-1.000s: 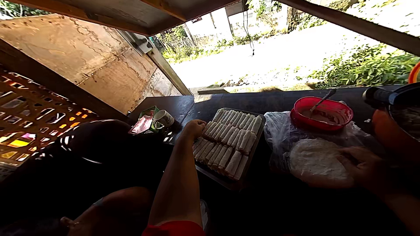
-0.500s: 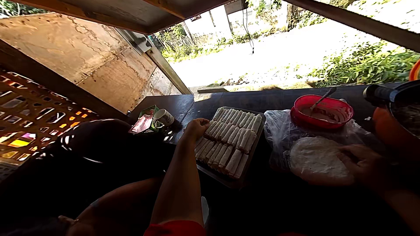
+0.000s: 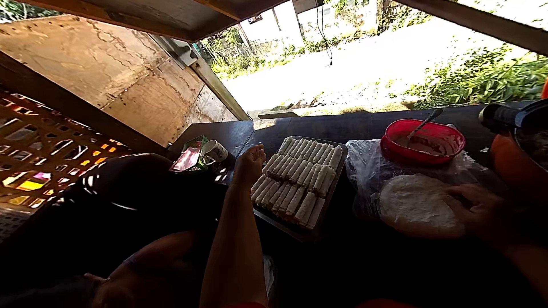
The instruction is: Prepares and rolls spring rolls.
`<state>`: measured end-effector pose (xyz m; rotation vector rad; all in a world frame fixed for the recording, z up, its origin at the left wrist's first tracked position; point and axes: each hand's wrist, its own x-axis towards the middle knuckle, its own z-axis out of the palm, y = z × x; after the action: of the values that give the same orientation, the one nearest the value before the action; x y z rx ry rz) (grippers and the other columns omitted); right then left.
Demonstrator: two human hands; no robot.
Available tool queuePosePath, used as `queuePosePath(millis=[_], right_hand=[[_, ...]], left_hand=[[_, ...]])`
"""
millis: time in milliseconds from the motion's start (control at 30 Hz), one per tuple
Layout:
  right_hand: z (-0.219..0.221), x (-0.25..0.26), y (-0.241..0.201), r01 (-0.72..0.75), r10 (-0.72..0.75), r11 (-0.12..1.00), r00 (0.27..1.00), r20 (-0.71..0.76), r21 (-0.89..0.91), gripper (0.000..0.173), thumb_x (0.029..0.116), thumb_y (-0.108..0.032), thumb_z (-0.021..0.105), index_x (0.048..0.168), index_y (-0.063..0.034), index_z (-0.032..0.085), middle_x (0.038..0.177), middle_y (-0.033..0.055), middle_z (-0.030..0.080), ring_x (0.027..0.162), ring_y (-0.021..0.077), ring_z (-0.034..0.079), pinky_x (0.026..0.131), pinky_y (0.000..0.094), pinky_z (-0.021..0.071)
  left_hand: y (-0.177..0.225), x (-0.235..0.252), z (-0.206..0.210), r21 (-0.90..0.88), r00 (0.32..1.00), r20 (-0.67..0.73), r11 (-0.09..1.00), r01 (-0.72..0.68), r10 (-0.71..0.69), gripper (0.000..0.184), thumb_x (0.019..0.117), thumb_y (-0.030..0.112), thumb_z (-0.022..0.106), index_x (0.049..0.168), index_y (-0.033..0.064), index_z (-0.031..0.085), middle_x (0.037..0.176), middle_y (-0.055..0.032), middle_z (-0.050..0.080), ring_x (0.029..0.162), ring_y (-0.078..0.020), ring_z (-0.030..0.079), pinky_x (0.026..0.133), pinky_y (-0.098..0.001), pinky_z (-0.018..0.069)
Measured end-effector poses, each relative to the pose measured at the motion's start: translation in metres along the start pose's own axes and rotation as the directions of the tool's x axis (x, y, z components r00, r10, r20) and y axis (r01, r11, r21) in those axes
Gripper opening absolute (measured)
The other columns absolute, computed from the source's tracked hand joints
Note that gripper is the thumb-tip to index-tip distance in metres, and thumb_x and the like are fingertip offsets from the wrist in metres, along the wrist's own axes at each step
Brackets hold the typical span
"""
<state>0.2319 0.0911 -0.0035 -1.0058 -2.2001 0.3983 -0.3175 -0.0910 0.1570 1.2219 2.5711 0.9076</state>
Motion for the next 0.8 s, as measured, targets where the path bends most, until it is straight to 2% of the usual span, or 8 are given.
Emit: queuePosePath(millis=[133, 267, 333, 400, 500, 567, 667, 800], right_hand=[[0.000, -0.001, 0.003, -0.004, 0.004, 1.000, 1.000, -0.010, -0.004, 0.040, 0.0989, -0.038, 0.057, 0.110, -0.0044, 0.075, 0.110, 0.0174, 0.073, 0.106, 0.0312, 0.070, 0.096, 0.0464, 0.0555], [-0.004, -0.003, 0.000, 0.007, -0.008, 1.000, 1.000, -0.020, -0.017, 0.038, 0.0992, -0.035, 0.057, 0.112, -0.0032, 0.074, 0.109, 0.0193, 0.073, 0.102, 0.0319, 0.070, 0.093, 0.0468, 0.0560], [-0.005, -0.003, -0.001, 0.027, -0.028, 0.999, 0.999, -0.035, -0.021, 0.037, 0.0989, -0.033, 0.058, 0.113, -0.0035, 0.074, 0.109, 0.0192, 0.073, 0.100, 0.0309, 0.070, 0.091, 0.0455, 0.0566], [-0.007, -0.004, -0.003, 0.037, -0.038, 0.999, 0.999, -0.037, -0.025, 0.036, 0.0987, -0.031, 0.059, 0.116, -0.0035, 0.074, 0.111, 0.0189, 0.072, 0.099, 0.0300, 0.070, 0.090, 0.0439, 0.0572], [-0.006, -0.005, -0.005, 0.050, -0.051, 0.998, 0.998, -0.031, -0.044, 0.037, 0.0984, -0.031, 0.060, 0.119, -0.0033, 0.072, 0.112, 0.0183, 0.073, 0.104, 0.0305, 0.070, 0.095, 0.0440, 0.0565], [-0.006, -0.004, -0.006, 0.057, -0.059, 0.996, 0.998, -0.030, -0.062, 0.038, 0.0981, -0.032, 0.059, 0.120, -0.0029, 0.072, 0.114, 0.0182, 0.073, 0.107, 0.0316, 0.070, 0.097, 0.0444, 0.0560], [-0.005, -0.004, -0.007, 0.062, -0.064, 0.995, 0.997, -0.029, -0.083, 0.039, 0.0981, -0.032, 0.058, 0.120, -0.0027, 0.072, 0.114, 0.0178, 0.073, 0.108, 0.0324, 0.070, 0.098, 0.0452, 0.0553], [-0.005, -0.004, -0.007, 0.065, -0.067, 0.993, 0.998, -0.017, -0.095, 0.040, 0.0983, -0.033, 0.058, 0.120, -0.0024, 0.072, 0.114, 0.0180, 0.073, 0.108, 0.0331, 0.070, 0.098, 0.0472, 0.0553]], left_hand=[[0.042, -0.074, 0.007, 0.009, 0.950, -0.124, 0.957, -0.289, 0.288, 0.033, 0.1044, 0.022, 0.059, 0.134, 0.0090, 0.063, 0.128, -0.0068, 0.069, 0.110, -0.0143, 0.070, 0.096, -0.0390, 0.0584], [0.063, -0.159, 0.067, -0.089, 0.779, -0.018, 0.775, -0.626, 0.627, 0.024, 0.1028, 0.023, 0.062, 0.122, 0.0155, 0.074, 0.123, 0.0016, 0.072, 0.118, -0.0121, 0.066, 0.103, -0.0375, 0.0563], [0.061, -0.190, 0.093, -0.019, 0.706, -0.005, 0.706, -0.708, 0.708, 0.022, 0.1025, 0.022, 0.061, 0.119, 0.0221, 0.075, 0.119, 0.0055, 0.073, 0.118, -0.0112, 0.065, 0.103, -0.0373, 0.0536], [0.043, -0.212, 0.105, 0.038, 0.721, -0.145, 0.732, -0.680, 0.678, 0.021, 0.0986, 0.020, 0.064, 0.116, 0.0218, 0.074, 0.111, 0.0038, 0.072, 0.109, -0.0116, 0.067, 0.096, -0.0362, 0.0558], [-0.002, -0.227, 0.097, 0.122, 0.788, -0.338, 0.855, -0.505, 0.514, 0.028, 0.0900, 0.026, 0.071, 0.116, 0.0157, 0.069, 0.111, -0.0024, 0.067, 0.101, -0.0136, 0.067, 0.086, -0.0327, 0.0605], [-0.031, -0.231, 0.088, 0.218, 0.788, -0.303, 0.844, -0.491, 0.537, 0.032, 0.0901, 0.035, 0.072, 0.118, 0.0194, 0.068, 0.114, -0.0008, 0.067, 0.110, -0.0155, 0.063, 0.095, -0.0368, 0.0541], [-0.053, -0.228, 0.084, 0.275, 0.748, -0.229, 0.778, -0.564, 0.623, 0.027, 0.0970, 0.047, 0.068, 0.114, 0.0259, 0.071, 0.118, 0.0047, 0.070, 0.121, -0.0158, 0.062, 0.105, -0.0406, 0.0493], [-0.065, -0.218, 0.088, 0.223, 0.722, -0.185, 0.744, -0.630, 0.667, 0.019, 0.1003, 0.041, 0.065, 0.106, 0.0259, 0.075, 0.113, 0.0065, 0.072, 0.117, -0.0126, 0.064, 0.107, -0.0376, 0.0481]])
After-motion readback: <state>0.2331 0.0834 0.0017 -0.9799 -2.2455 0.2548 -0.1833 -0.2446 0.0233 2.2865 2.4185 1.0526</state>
